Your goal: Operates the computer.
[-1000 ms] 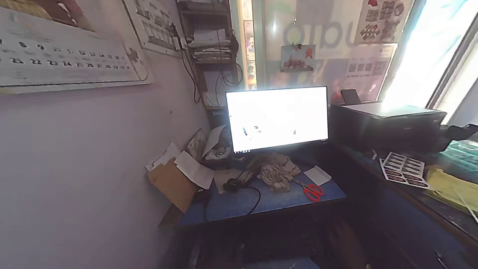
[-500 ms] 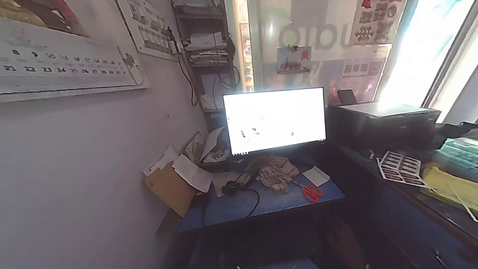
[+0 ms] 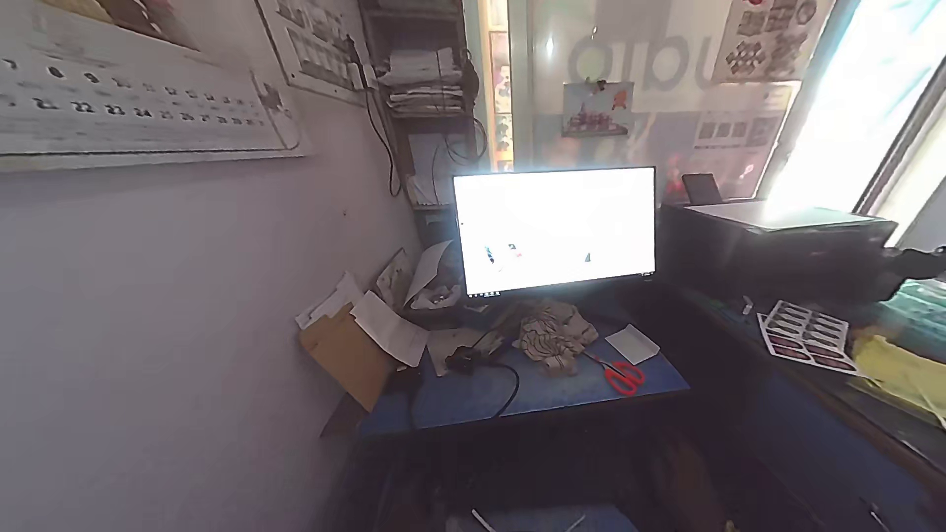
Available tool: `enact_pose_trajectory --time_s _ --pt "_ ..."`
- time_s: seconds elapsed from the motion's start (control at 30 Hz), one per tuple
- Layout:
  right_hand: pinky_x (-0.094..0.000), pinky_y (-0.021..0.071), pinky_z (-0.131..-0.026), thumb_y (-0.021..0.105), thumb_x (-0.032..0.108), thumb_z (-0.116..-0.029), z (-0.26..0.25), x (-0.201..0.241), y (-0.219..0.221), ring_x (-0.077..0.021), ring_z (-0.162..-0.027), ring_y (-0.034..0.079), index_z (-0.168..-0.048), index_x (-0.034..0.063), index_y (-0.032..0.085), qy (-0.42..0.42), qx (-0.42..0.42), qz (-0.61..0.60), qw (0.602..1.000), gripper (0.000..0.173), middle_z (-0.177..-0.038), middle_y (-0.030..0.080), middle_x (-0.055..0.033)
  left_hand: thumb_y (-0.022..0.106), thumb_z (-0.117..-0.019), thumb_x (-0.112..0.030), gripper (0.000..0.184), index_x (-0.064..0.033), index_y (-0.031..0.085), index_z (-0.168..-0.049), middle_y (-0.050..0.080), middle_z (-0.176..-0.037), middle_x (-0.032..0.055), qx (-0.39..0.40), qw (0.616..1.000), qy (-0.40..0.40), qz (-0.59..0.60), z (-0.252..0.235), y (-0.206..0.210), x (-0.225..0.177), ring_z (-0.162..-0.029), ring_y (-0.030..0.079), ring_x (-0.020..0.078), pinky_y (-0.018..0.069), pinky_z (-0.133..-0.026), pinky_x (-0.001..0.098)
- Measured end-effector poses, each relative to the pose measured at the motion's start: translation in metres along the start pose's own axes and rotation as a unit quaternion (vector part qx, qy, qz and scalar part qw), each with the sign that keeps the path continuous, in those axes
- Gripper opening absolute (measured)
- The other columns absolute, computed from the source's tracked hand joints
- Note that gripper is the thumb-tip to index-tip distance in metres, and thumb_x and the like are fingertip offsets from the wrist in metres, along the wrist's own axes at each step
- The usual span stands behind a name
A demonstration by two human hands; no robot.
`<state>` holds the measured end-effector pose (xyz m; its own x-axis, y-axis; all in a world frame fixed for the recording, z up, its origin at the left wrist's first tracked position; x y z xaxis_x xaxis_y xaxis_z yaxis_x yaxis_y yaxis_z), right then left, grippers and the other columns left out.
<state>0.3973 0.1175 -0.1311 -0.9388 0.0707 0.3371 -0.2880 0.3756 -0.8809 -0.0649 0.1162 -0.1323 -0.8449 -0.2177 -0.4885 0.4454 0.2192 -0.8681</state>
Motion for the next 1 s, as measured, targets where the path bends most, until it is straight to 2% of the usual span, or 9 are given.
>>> enact_pose_trajectory --time_s 0.07,0.13,0.27,0.4,0.53,0.7,0.8,0.87,1.0 --pt "-0.0546 0.042 -0.115 0.058 0.027 -0.0998 -0.0007 0.0052 -0.0052 -0.0429 -0.138 0.051 -0.134 0.0041 0.066 0.006 0.016 0.003 1.0 0.042 -0.147 0.054 -0.0256 0.051 -0.1033 -0.038 0.057 0.0082 0.054 -0.137 0.055 -0.142 0.0296 0.021 0.999 -0.031 -0.001 0.0019 -0.0014 -0.0002 -0.133 0.055 0.0419 0.0444 -0.111 0.0545" --pt "-0.0519 0.0401 -0.117 0.052 0.03 -0.1022 -0.0033 0.0045 -0.0039 -0.0412 -0.14 0.049 -0.138 0.007 0.064 0.007 0.025 0.012 1.0 0.044 -0.149 0.053 -0.0237 0.055 -0.1011 -0.036 0.058 0.0103 0.053 -0.137 0.056 -0.139 0.032 -0.002 0.999 -0.03 0.014 0.0019 0.0025 0.0045 -0.13 0.057 0.0442 0.0461 -0.109 0.0568" --pt "-0.0518 0.0396 -0.117 0.052 0.03 -0.1026 -0.0047 0.0076 -0.007 -0.0404 -0.141 0.048 -0.141 0.0091 0.063 0.008 0.039 0.01 0.999 0.045 -0.151 0.051 -0.0228 0.056 -0.0998 -0.035 0.058 0.0084 0.054 -0.138 0.056 -0.139 0.0316 -0.001 0.999 -0.035 0.009 0.001 0.005 0.0053 -0.13 0.057 0.0439 0.0468 -0.108 0.0576" --pt "-0.0517 0.0418 -0.115 0.053 0.029 -0.1015 -0.0049 0.0047 -0.0041 -0.0404 -0.139 0.051 -0.138 0.0087 0.064 -0.005 0.031 0.014 0.999 0.044 -0.15 0.053 -0.0227 0.058 -0.0984 -0.035 0.058 0.0086 0.054 -0.137 0.056 -0.139 0.0315 0.006 0.999 -0.04 -0.005 0.0004 0.0061 0.0055 -0.13 0.057 0.0442 0.0472 -0.107 0.0575" --pt "-0.0531 0.0453 -0.112 0.06 0.026 -0.0977 -0.0029 0.0048 -0.0041 -0.0407 -0.135 0.054 -0.133 0.0072 0.068 0.001 0.01 0.004 1.0 0.04 -0.145 0.056 -0.0238 0.057 -0.099 -0.036 0.058 0.008 0.054 -0.137 0.057 -0.138 0.0314 0.011 0.999 -0.045 -0.015 -0.0005 0.0049 0.0036 -0.129 0.057 0.0441 0.0477 -0.106 0.0574" --pt "-0.0526 0.0451 -0.112 0.059 0.027 -0.0983 -0.0025 0.0047 -0.0036 -0.0404 -0.136 0.054 -0.134 0.0081 0.067 0.004 0.005 0.001 1.0 0.042 -0.145 0.056 -0.0233 0.054 -0.1003 -0.036 0.057 0.0076 0.055 -0.137 0.057 -0.139 0.0301 0.004 0.999 -0.038 -0.023 -0.0027 0.0021 0.0006 -0.129 0.058 0.0422 0.048 -0.107 0.0567" --pt "-0.0522 0.0413 -0.116 0.054 0.03 -0.1009 -0.0019 -0.0001 -0.0003 -0.0402 -0.138 0.051 -0.137 0.0091 0.065 0.004 0.011 -0.009 1.0 0.044 -0.148 0.055 -0.0218 0.052 -0.1012 -0.038 0.056 0.0075 0.058 -0.133 0.059 -0.137 0.0295 -0.009 0.999 -0.034 -0.016 -0.0035 0.0012 -0.0015 -0.128 0.059 0.0417 0.0484 -0.106 0.0568" --pt "-0.0522 0.0407 -0.116 0.053 0.03 -0.1014 -0.0018 0.0002 -0.0015 -0.04 -0.139 0.051 -0.138 0.0087 0.065 0.009 0.012 -0.008 1.0 0.044 -0.148 0.055 -0.0217 0.049 -0.1017 -0.041 0.058 0.0083 0.058 -0.132 0.058 -0.138 0.0293 -0.008 0.999 -0.028 -0.032 -0.0042 0.0032 -0.0018 -0.129 0.059 0.041 0.0486 -0.106 0.0563" --pt "-0.0516 0.04 -0.117 0.053 0.03 -0.1018 -0.0034 -0.0021 0.0003 -0.0393 -0.14 0.05 -0.14 0.0095 0.063 0.015 0.024 -0.005 1.0 0.044 -0.15 0.053 -0.0216 0.044 -0.1044 -0.039 0.06 0.01 0.053 -0.138 0.05 -0.147 0.0306 0.01 0.998 -0.018 -0.064 -0.0007 0.0058 -0.0023 -0.137 0.052 0.0412 0.0432 -0.112 0.0545"
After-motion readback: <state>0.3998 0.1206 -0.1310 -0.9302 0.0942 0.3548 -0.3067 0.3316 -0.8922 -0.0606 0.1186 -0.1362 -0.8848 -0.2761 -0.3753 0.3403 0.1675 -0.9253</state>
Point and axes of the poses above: each hand's wrist, its own z-axis away from the middle knuckle, its own y-axis out of the palm, x = y × z, the point moved 6 cm from there along -z, towards the middle knuckle
